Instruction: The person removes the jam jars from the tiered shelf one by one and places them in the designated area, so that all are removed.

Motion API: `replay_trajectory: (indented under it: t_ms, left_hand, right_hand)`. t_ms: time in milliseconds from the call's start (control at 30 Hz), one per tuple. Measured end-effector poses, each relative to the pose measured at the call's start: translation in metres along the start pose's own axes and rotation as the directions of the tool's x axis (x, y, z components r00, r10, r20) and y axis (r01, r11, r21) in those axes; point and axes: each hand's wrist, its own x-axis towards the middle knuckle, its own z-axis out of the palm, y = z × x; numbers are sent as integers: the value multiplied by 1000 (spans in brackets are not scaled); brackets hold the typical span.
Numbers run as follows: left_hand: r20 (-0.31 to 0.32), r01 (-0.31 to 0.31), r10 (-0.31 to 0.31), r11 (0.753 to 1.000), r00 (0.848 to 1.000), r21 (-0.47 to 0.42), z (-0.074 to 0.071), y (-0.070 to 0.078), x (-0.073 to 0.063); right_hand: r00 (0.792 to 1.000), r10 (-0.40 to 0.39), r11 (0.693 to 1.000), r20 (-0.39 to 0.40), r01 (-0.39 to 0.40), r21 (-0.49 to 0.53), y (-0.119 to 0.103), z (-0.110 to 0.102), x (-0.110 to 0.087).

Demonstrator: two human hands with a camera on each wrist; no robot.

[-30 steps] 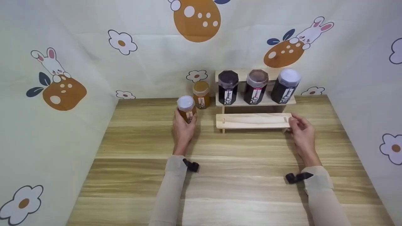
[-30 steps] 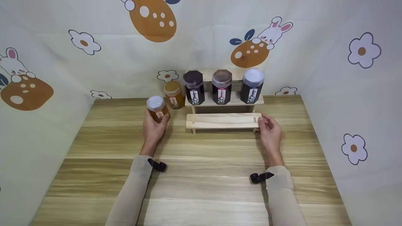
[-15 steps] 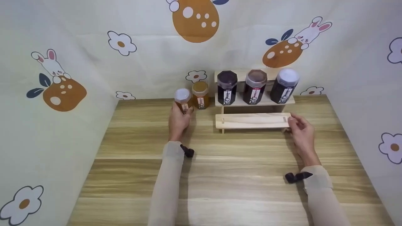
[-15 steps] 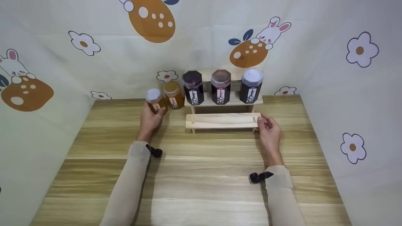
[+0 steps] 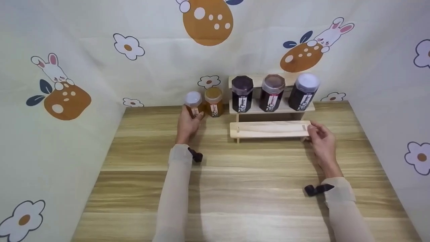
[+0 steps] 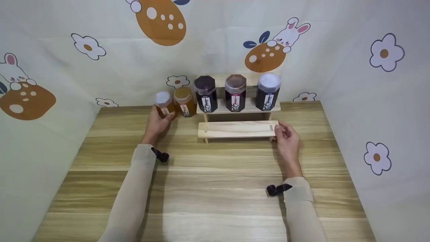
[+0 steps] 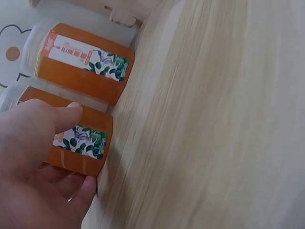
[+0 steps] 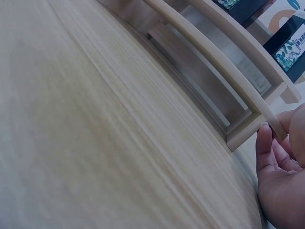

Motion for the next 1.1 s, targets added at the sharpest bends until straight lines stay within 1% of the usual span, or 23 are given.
replay_trajectory:
  t_ms: [167,267,433,500,600,733,800,867,967,1033,1100]
  left_hand:
    - [37,-23,24,999,999,-31,-3,-3,2]
    - [33,-41,42,999,999,-35,-5,-5,3]
    - [30,-53,54,998,998,-33,-5,-7,6]
    - [37,-59,61,997,997,-54,-4,-9,7]
    - [43,-69,73,995,996,-77,-3,-13,8]
    - [44,-82,86,992,995,-96,-4,-21,5]
    - [41,-80,86,987,995,-137,-5,-25,3]
    - [39,-73,82,976,996,-206,-6,-26,1]
    - [16,-61,69,951,997,-303,-8,-24,-4]
    - [-27,-70,65,951,998,-300,-10,-19,-8]
    - [-91,-89,67,960,994,-265,-12,-11,-14]
  right_hand:
    - [1000,5,1000,-4,-5,0,1,1,0]
    - [1000,19,1000,-5,-19,1,0,2,-1]
    - [1000,26,1000,-4,-26,13,-1,3,-2]
    - [1000,26,1000,-4,-26,13,-1,2,-2]
    - [1000,21,1000,-8,-21,11,-1,0,-1]
    - [1000,15,1000,-12,-15,0,0,1,0]
    - [1000,16,1000,-7,-16,-1,0,1,0]
    - [1000,11,1000,-4,-11,-11,0,0,0]
    - [1000,8,1000,1,-8,-17,0,0,0]
    - [1000,1,1000,3,-1,-26,0,0,0]
    - [1000,2,1000,2,-2,-26,0,0,-1]
